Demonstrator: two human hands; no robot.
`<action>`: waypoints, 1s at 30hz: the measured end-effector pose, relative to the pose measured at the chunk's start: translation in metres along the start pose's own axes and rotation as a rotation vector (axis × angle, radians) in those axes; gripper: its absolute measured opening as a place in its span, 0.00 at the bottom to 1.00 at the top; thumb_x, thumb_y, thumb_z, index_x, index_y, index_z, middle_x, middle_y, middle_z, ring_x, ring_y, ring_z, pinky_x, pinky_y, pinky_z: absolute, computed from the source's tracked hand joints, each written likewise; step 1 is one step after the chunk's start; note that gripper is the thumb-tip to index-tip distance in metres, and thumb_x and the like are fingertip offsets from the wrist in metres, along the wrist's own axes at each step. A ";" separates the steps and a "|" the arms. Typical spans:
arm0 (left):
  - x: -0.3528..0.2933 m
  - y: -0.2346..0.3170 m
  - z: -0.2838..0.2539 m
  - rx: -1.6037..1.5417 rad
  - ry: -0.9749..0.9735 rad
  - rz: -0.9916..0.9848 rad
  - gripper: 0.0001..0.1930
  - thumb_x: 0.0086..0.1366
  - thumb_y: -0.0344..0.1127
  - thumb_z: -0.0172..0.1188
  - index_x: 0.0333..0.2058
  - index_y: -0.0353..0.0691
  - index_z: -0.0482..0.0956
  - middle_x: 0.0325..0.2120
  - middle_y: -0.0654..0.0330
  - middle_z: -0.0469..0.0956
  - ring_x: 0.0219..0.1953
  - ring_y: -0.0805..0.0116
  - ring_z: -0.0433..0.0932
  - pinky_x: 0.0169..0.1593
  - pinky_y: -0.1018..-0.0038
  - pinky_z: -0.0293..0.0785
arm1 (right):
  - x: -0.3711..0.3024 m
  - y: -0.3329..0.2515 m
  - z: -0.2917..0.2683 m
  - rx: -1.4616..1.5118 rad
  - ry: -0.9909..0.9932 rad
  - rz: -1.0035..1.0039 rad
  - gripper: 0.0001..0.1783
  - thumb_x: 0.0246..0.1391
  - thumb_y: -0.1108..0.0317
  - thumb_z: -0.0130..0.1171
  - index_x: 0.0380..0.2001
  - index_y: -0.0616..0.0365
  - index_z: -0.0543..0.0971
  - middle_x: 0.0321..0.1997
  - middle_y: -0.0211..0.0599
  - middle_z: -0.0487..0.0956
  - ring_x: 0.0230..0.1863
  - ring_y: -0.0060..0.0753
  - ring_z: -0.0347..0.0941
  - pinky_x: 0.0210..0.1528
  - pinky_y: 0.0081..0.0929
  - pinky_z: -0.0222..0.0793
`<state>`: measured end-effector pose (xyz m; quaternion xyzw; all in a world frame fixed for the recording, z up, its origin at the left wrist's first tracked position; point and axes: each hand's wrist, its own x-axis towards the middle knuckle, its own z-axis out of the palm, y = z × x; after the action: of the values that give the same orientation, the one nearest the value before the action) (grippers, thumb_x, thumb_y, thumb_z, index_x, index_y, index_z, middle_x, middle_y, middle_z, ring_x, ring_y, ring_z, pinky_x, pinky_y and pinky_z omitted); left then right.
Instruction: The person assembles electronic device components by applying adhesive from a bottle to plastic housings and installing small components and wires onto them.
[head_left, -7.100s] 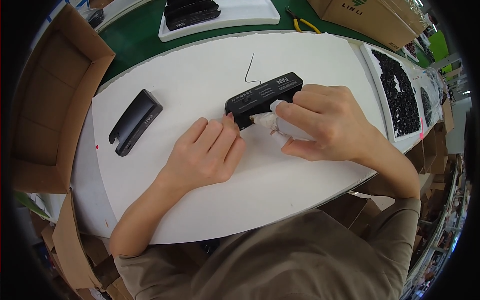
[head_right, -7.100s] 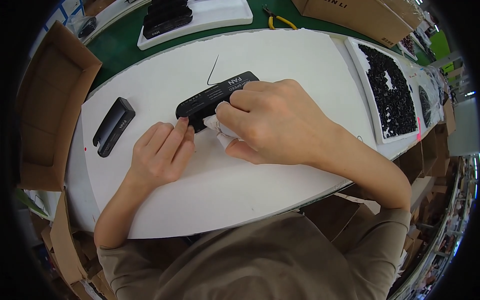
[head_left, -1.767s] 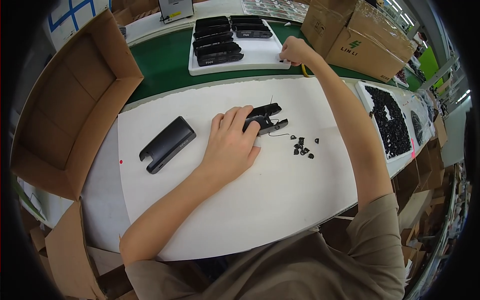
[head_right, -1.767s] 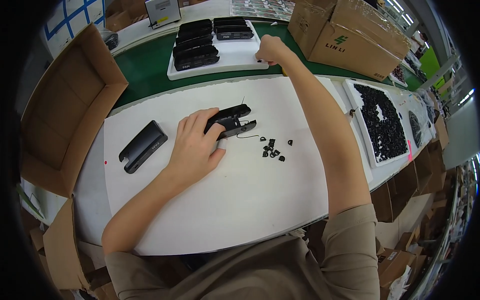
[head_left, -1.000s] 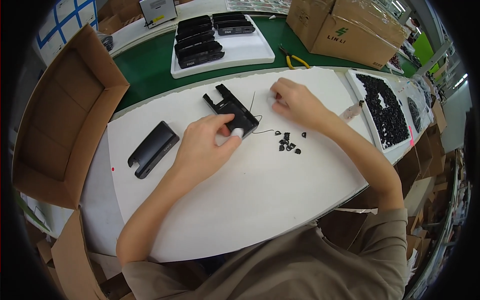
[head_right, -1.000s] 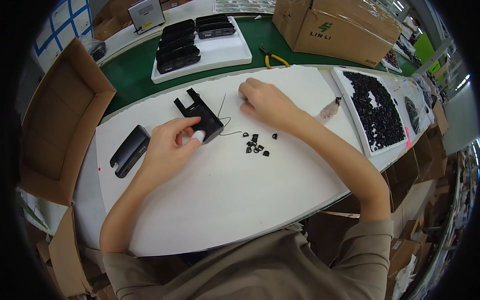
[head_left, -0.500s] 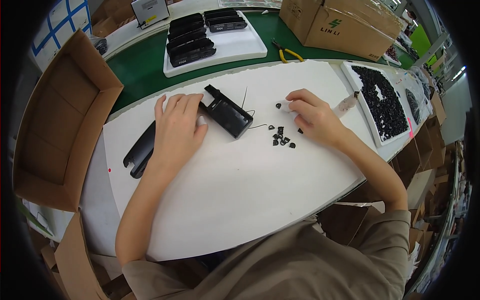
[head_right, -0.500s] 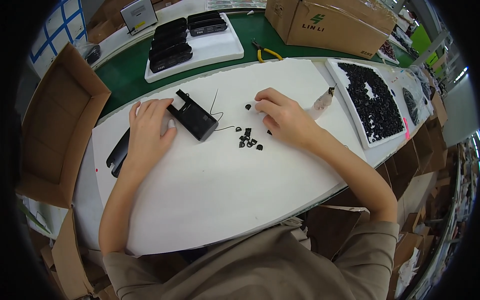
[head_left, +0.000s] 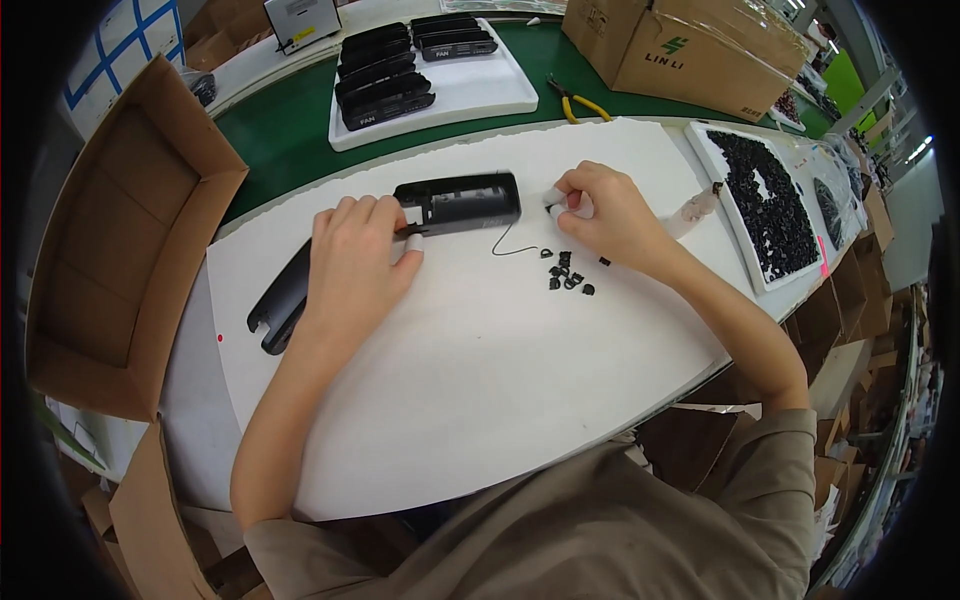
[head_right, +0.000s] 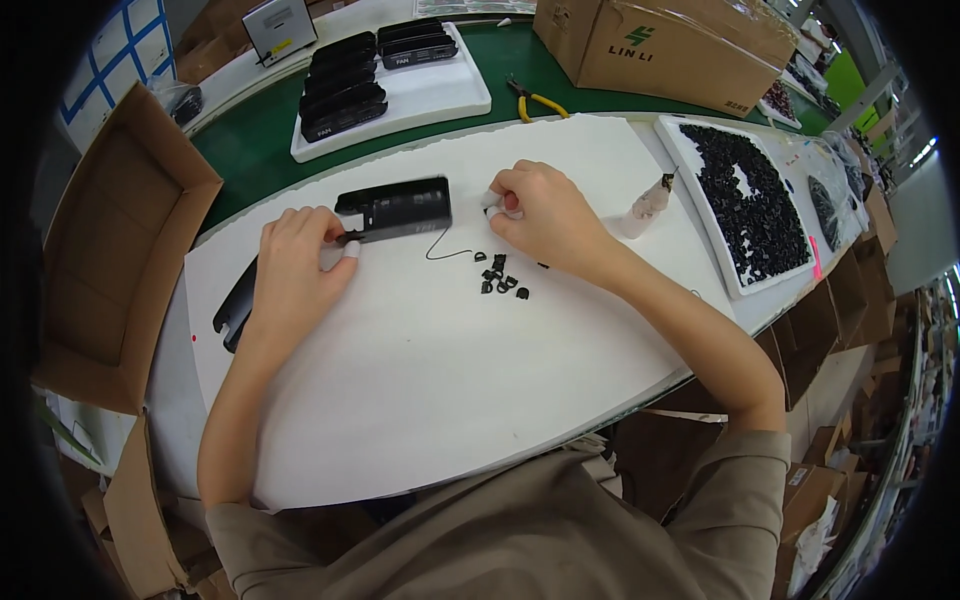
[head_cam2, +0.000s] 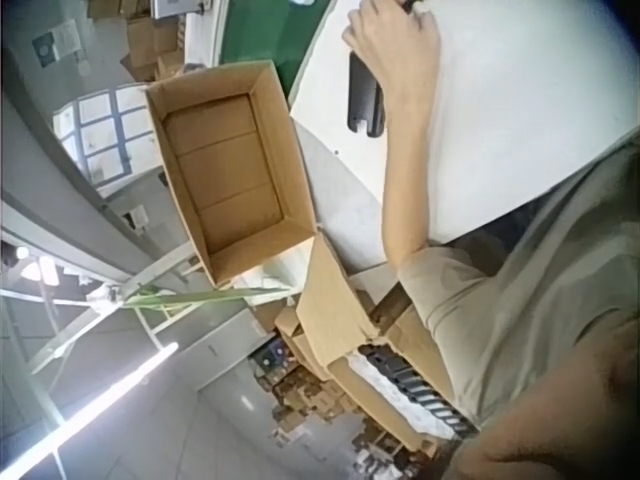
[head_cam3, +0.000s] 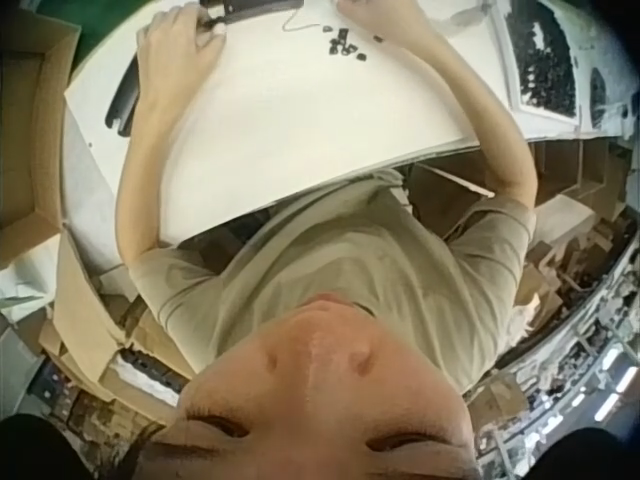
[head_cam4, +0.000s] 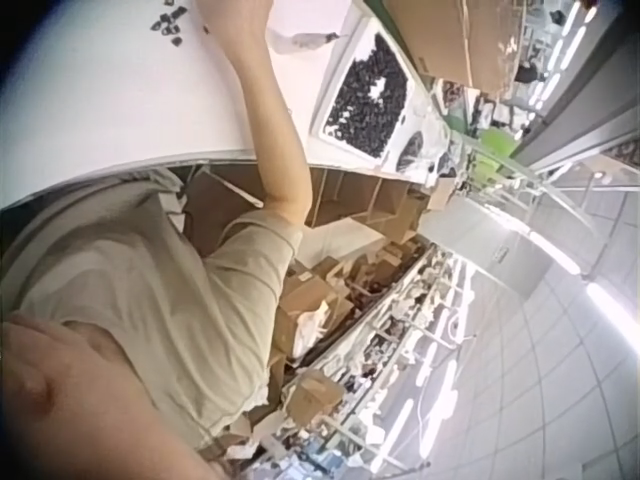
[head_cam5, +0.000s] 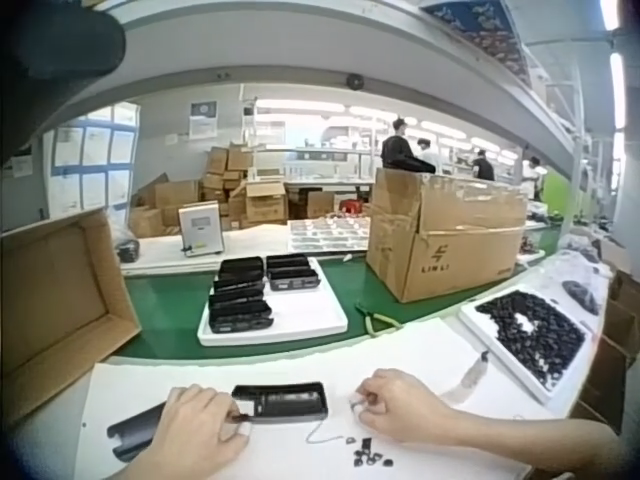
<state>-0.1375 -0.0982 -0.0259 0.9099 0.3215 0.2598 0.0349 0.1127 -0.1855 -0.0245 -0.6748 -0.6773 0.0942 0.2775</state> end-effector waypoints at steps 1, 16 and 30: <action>0.000 0.003 0.000 -0.003 -0.003 0.009 0.06 0.47 0.28 0.58 0.26 0.37 0.70 0.24 0.58 0.73 0.31 0.60 0.70 0.40 0.68 0.62 | 0.001 0.001 -0.002 0.001 -0.002 -0.002 0.13 0.38 0.73 0.56 0.30 0.69 0.75 0.26 0.40 0.73 0.29 0.35 0.69 0.35 0.27 0.66; -0.014 0.021 0.028 -0.082 0.151 0.267 0.08 0.44 0.22 0.59 0.26 0.35 0.71 0.25 0.57 0.75 0.26 0.60 0.72 0.31 0.68 0.68 | -0.019 -0.041 -0.009 -0.247 0.071 -0.283 0.15 0.36 0.73 0.61 0.32 0.58 0.72 0.18 0.35 0.71 0.22 0.36 0.70 0.23 0.30 0.66; -0.015 0.022 0.030 0.164 0.307 0.594 0.06 0.41 0.22 0.57 0.19 0.34 0.69 0.24 0.55 0.74 0.22 0.70 0.68 0.25 0.79 0.70 | 0.001 -0.048 0.023 -0.251 -0.050 -0.527 0.15 0.34 0.73 0.62 0.31 0.58 0.73 0.19 0.32 0.74 0.22 0.34 0.72 0.21 0.30 0.67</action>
<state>-0.1196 -0.1217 -0.0530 0.9138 0.0636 0.3660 -0.1642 0.0599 -0.1825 -0.0189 -0.5020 -0.8423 -0.0491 0.1898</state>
